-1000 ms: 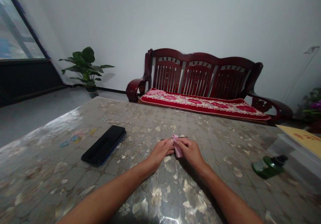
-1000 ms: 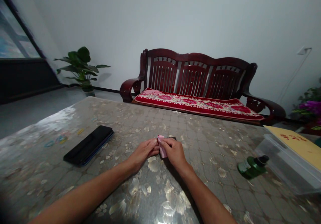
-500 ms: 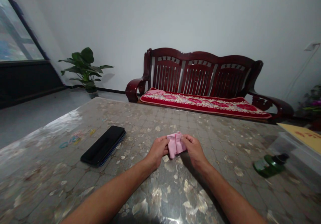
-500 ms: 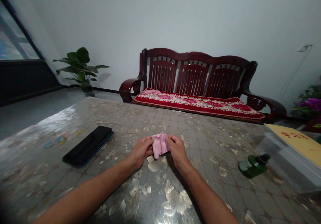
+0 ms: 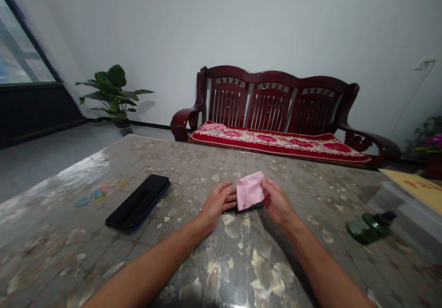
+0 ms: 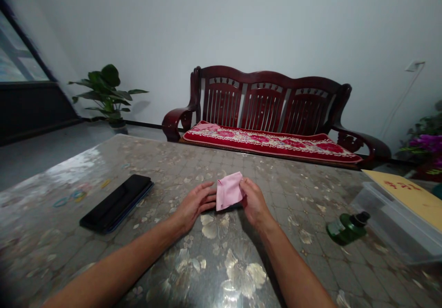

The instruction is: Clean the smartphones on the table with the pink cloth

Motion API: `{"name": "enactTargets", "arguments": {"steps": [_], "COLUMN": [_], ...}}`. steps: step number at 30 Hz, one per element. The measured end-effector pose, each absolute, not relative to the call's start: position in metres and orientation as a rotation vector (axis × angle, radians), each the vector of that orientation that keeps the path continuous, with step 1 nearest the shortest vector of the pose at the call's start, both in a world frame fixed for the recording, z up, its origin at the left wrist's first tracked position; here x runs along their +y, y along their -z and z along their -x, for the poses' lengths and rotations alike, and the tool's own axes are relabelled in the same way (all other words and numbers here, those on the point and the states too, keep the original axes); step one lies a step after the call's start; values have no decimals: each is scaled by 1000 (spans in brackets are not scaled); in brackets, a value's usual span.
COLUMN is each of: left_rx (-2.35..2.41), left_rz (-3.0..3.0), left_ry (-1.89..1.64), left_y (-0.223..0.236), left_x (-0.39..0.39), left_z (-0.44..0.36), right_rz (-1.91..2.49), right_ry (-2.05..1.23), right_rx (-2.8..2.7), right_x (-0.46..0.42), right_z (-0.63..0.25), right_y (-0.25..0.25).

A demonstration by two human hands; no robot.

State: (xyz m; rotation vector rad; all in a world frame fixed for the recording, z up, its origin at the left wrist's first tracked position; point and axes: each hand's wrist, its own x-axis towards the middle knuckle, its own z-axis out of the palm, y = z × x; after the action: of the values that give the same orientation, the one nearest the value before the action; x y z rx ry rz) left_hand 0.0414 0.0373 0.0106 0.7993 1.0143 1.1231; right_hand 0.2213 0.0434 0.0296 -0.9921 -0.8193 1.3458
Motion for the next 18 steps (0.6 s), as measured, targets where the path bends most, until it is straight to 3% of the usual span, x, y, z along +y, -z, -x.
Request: {"name": "enactTargets", "arguments": {"steps": [6, 18], "left_rx": [1132, 1014], "left_rz": [-1314, -1241], "left_ry": [-1477, -1223], "left_y": [-14, -11], "left_x": [25, 15], "left_z": [-38, -44], "right_rz": [1080, 988], "right_ry": [-1217, -1383], "right_rx": [-994, -783], "right_x": [39, 51], "right_z": [-221, -239], "right_y": [-36, -37]}}
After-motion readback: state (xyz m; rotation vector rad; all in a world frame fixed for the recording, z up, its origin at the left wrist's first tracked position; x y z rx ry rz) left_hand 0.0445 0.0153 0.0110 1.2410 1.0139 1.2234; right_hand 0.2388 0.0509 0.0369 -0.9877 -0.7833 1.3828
